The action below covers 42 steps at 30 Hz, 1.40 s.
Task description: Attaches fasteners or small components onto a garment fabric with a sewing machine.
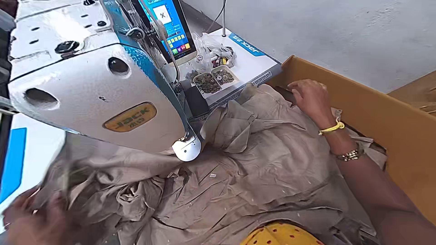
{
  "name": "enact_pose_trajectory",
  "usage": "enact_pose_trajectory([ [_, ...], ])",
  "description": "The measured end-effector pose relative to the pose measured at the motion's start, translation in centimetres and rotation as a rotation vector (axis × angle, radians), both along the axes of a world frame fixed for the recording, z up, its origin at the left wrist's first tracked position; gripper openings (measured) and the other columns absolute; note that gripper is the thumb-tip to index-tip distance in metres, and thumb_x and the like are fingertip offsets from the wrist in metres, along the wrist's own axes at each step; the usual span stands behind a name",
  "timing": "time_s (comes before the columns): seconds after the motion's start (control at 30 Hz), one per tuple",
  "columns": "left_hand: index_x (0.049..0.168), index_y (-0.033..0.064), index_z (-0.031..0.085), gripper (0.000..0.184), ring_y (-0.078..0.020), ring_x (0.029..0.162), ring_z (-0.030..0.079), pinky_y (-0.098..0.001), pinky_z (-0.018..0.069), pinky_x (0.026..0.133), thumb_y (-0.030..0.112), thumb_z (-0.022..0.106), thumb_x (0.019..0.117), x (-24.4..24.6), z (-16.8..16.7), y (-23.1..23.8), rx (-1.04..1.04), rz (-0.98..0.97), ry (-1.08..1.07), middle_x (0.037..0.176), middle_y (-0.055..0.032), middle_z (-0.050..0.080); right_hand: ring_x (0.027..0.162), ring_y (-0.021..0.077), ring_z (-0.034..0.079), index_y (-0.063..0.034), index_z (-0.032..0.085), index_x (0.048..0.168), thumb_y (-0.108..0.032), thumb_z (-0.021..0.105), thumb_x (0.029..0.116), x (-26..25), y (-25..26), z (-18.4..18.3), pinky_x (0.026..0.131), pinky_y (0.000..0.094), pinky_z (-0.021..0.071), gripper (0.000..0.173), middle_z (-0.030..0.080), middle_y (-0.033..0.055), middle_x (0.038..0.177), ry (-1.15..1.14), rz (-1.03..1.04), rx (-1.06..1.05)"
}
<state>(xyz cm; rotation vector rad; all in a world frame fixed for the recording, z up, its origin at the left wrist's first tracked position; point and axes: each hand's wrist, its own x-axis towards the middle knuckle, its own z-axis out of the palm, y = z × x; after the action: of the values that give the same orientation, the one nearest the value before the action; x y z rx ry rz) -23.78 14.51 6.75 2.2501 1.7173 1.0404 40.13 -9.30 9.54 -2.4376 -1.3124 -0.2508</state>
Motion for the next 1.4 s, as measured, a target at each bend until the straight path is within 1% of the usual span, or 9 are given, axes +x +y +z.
enact_pose_trajectory([
  [0.23, 0.099, 0.0025, 0.076, 0.035, -0.0372, 0.098, 0.072, -0.0533, 0.0581, 0.082, 0.030, 0.055, 0.1011, 16.8, -4.6, -10.3, 0.180, -0.581, 0.214, 0.100, -0.0180, 0.074, 0.104, 0.0316, 0.068, -0.0114, 0.074, 0.112, -0.044, 0.064, 0.0988, -11.8, 3.3, -1.8, 0.082, 0.0549, 0.0540, 0.036, 0.071, 0.0121, 0.110, 0.253, 0.523, -0.079],
  [0.4, 0.113, -0.0110, 0.068, 0.068, -0.0549, 0.113, 0.062, -0.0720, 0.0429, 0.099, 0.055, 0.054, 0.1005, 17.1, -6.1, -3.8, -0.436, -0.383, 0.521, 0.112, -0.0358, 0.067, 0.151, 0.0473, 0.025, -0.0159, 0.045, 0.153, -0.036, 0.086, 0.0821, -12.7, 5.4, -4.3, 0.114, 0.0666, 0.0296, 0.084, 0.021, 0.0260, 0.166, 0.293, 0.745, -0.589],
  [0.6, 0.111, -0.0089, 0.069, 0.031, -0.0539, 0.106, 0.065, -0.0708, 0.0464, 0.093, 0.016, 0.051, 0.1048, 18.2, -4.6, -4.4, -0.421, -0.490, 0.517, 0.106, -0.0340, 0.068, 0.107, 0.0201, 0.068, 0.0001, 0.072, 0.107, -0.008, 0.069, 0.0885, -8.2, 3.6, -1.8, 0.095, 0.0432, 0.0549, 0.020, 0.072, 0.0117, 0.113, 0.491, 0.702, 0.217],
  [0.7, 0.125, 0.0033, 0.071, 0.041, -0.0449, 0.117, 0.064, -0.0673, 0.0432, 0.102, 0.001, 0.050, 0.0895, 16.2, -4.6, -7.9, -0.020, -0.764, 0.209, 0.121, -0.0228, 0.070, 0.077, 0.0018, 0.062, -0.0061, 0.071, 0.101, -0.008, 0.072, 0.0832, -6.0, 0.8, 3.2, 0.071, 0.0226, 0.0527, 0.018, 0.069, -0.0019, 0.089, 0.572, 0.607, 0.388],
  [0.8, 0.141, 0.0239, 0.061, 0.039, -0.0303, 0.148, 0.039, -0.0545, 0.0263, 0.123, 0.021, 0.041, 0.1071, 12.1, -1.7, -9.8, -0.032, -0.886, 0.114, 0.153, -0.0104, 0.051, 0.062, -0.0023, 0.059, -0.0155, 0.069, 0.095, -0.022, 0.065, 0.0987, -5.0, -0.4, 4.7, 0.054, 0.0137, 0.0479, 0.008, 0.066, -0.0078, 0.076, 0.839, 0.544, 0.495],
  [0.93, 0.134, 0.0019, 0.066, 0.037, -0.0563, 0.139, 0.041, -0.0723, 0.0254, 0.114, 0.017, 0.056, 0.1017, 7.0, 3.6, -11.6, -0.408, -0.844, 0.312, 0.144, -0.0283, 0.055, 0.043, 0.0035, 0.045, -0.0163, 0.061, 0.073, -0.041, 0.054, 0.1059, -6.7, -0.6, 4.9, 0.039, 0.0174, 0.0353, 0.041, 0.054, -0.0029, 0.057, 0.929, 0.387, 0.621],
  [1.07, 0.130, 0.0018, 0.067, 0.039, -0.0294, 0.120, 0.066, -0.0476, 0.0514, 0.103, 0.029, 0.058, 0.1040, 12.3, 7.3, -12.7, -0.304, -0.925, 0.160, 0.128, -0.0185, 0.069, 0.041, 0.0029, 0.041, -0.0161, 0.059, 0.074, -0.040, 0.054, 0.1060, -7.9, 1.8, 6.6, 0.038, 0.0175, 0.0318, 0.040, 0.050, -0.0046, 0.055, 0.696, 0.503, 0.622],
  [1.27, 0.150, 0.0007, 0.046, 0.061, -0.0148, 0.128, 0.059, -0.0349, 0.0480, 0.108, 0.037, 0.059, 0.1026, 26.4, 8.9, -12.4, 0.012, -1.013, -0.269, 0.143, -0.0152, 0.059, 0.048, -0.0048, 0.045, -0.0121, 0.060, 0.073, -0.025, 0.053, 0.1067, -12.3, 2.4, 13.1, 0.043, 0.0104, 0.0373, 0.036, 0.051, -0.0095, 0.060, 0.515, 0.862, 0.662],
  [1.4, 0.126, -0.0018, 0.060, 0.030, 0.0001, 0.097, 0.065, -0.0173, 0.0547, 0.087, 0.016, 0.058, 0.1022, 29.9, 11.5, -14.1, 0.142, -0.979, -0.586, 0.107, -0.0032, 0.069, 0.062, -0.0023, 0.053, -0.0066, 0.064, 0.081, -0.038, 0.058, 0.1033, -14.3, 3.1, 13.4, 0.054, 0.0132, 0.0437, 0.039, 0.059, -0.0038, 0.072, 0.278, 0.898, 0.802],
])
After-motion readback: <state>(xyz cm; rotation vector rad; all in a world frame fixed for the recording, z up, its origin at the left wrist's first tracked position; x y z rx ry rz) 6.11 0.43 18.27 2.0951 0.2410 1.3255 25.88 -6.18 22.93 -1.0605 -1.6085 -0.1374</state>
